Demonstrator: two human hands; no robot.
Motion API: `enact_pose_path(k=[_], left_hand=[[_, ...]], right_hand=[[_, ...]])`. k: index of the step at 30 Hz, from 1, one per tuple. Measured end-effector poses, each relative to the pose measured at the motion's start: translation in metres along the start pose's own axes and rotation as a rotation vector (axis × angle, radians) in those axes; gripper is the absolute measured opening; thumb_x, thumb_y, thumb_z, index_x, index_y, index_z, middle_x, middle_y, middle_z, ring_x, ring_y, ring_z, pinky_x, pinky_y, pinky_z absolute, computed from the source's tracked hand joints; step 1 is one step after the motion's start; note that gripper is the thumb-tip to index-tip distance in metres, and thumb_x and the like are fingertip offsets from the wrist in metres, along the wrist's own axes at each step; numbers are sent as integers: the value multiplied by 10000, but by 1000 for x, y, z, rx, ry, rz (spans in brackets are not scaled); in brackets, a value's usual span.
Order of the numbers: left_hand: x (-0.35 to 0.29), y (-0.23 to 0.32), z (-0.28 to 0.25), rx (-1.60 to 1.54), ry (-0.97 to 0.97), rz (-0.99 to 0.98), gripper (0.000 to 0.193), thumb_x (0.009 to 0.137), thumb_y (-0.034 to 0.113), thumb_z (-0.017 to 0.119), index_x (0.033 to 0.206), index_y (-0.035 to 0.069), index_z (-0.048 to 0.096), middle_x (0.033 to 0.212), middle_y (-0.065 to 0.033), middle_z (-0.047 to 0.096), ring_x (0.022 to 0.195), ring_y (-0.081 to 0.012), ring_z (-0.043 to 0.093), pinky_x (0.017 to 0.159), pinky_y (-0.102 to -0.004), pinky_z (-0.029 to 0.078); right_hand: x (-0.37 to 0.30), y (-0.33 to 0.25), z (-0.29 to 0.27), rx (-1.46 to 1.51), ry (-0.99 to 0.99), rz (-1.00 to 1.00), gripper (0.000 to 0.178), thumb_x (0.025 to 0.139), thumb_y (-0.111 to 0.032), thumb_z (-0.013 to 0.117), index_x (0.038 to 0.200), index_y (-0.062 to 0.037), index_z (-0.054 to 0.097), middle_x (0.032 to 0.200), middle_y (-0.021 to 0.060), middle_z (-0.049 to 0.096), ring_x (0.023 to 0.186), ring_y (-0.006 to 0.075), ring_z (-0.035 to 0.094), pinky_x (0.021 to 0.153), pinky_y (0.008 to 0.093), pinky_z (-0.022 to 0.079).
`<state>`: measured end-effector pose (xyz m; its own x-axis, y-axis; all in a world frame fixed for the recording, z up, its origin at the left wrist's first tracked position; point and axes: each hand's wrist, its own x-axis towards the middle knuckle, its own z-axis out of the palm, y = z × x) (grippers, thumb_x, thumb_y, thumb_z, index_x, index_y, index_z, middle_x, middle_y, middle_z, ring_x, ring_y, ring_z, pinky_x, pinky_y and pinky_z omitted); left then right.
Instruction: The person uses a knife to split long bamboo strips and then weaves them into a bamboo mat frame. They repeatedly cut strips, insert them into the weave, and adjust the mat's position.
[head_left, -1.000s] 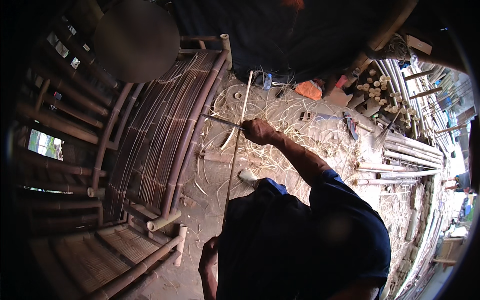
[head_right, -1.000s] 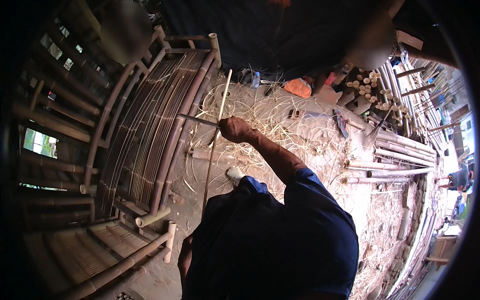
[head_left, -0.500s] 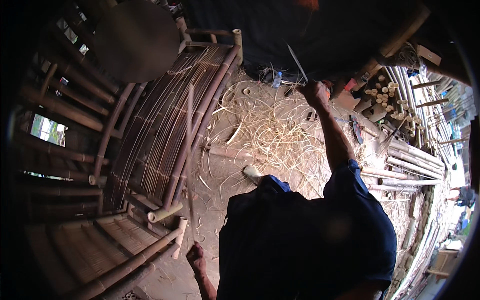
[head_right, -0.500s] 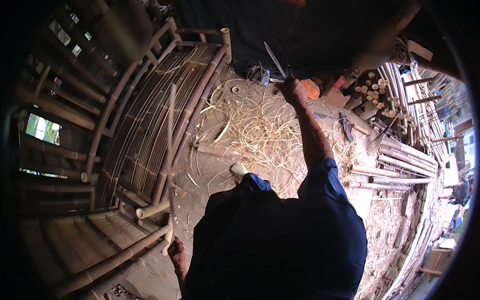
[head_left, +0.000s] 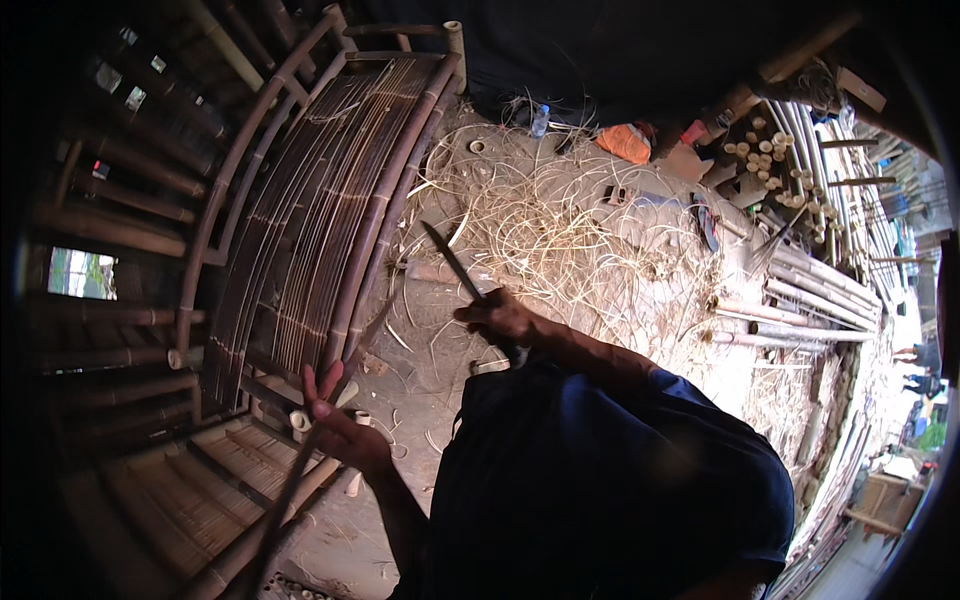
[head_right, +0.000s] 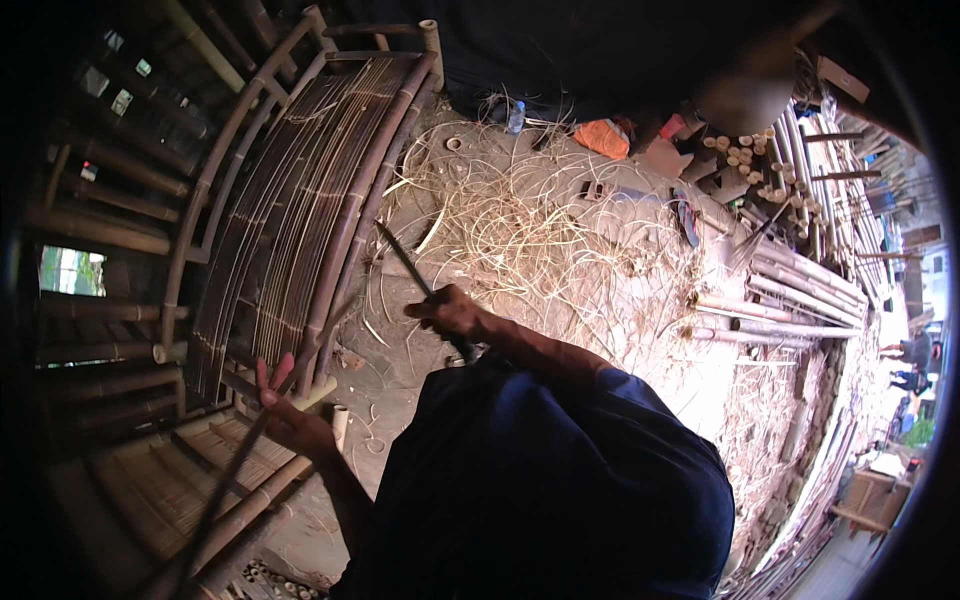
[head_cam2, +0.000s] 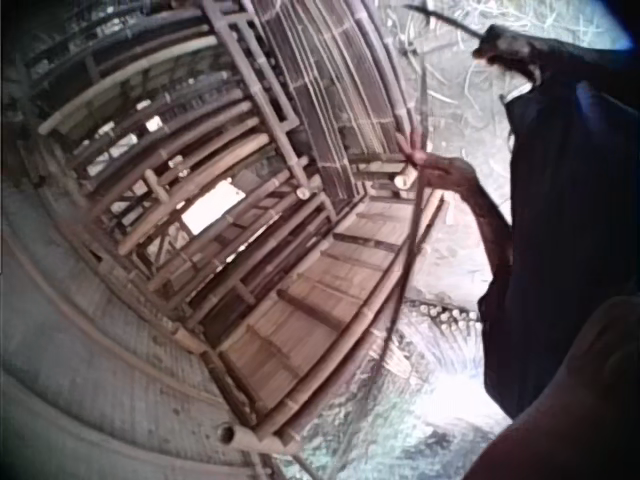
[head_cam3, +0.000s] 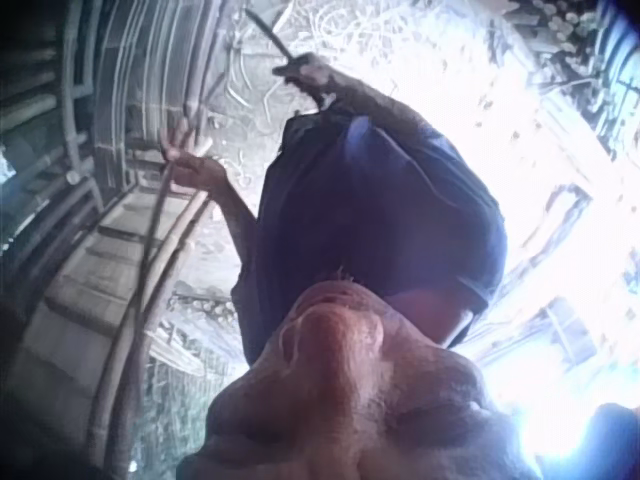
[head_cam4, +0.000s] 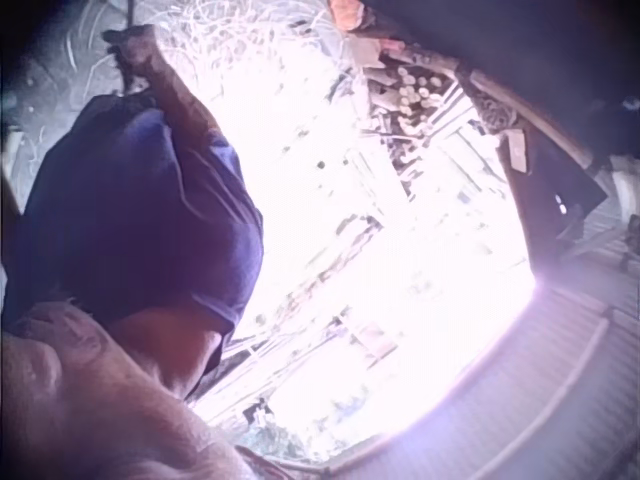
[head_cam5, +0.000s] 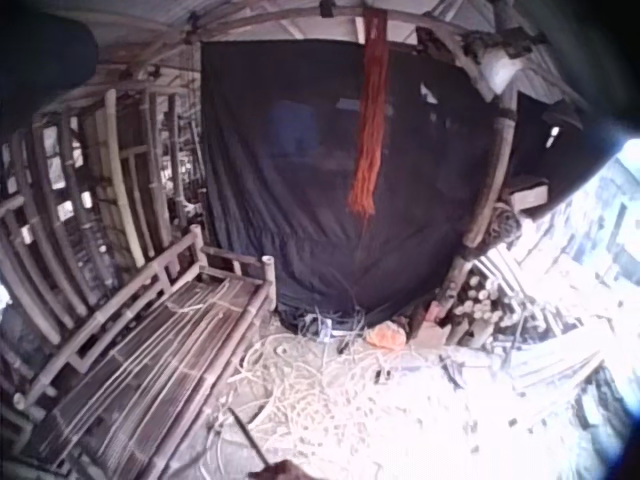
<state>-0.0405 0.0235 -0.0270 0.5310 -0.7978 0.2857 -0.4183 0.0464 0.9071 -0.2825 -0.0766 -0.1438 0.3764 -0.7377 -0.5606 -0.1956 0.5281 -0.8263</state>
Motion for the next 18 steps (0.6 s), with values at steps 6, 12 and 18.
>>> enact_pose_path(k=[6,12,18], left_hand=[[-23,-29,72,-334,44,-113,726,1019,535,263,1385,-79,392,1308,-276,539,1227,-366,539,1020,-425,469],[-20,9,68,125,-743,-266,511,947,347,567,1344,28,518,1347,-192,546,1227,-315,555,935,-404,497],[19,-35,105,380,-1031,-178,455,971,248,507,1340,-15,466,914,-196,661,852,-347,675,753,-441,522]], right_hand=[[42,-53,31,735,-83,-64,429,832,-417,745,935,-10,660,787,92,673,577,162,588,512,314,490],[95,-62,-28,707,81,-226,208,859,-217,729,869,-25,650,744,76,653,576,161,606,512,319,523],[103,-94,-95,278,121,-377,419,876,-406,707,789,-4,634,669,59,627,562,140,592,507,305,484]])
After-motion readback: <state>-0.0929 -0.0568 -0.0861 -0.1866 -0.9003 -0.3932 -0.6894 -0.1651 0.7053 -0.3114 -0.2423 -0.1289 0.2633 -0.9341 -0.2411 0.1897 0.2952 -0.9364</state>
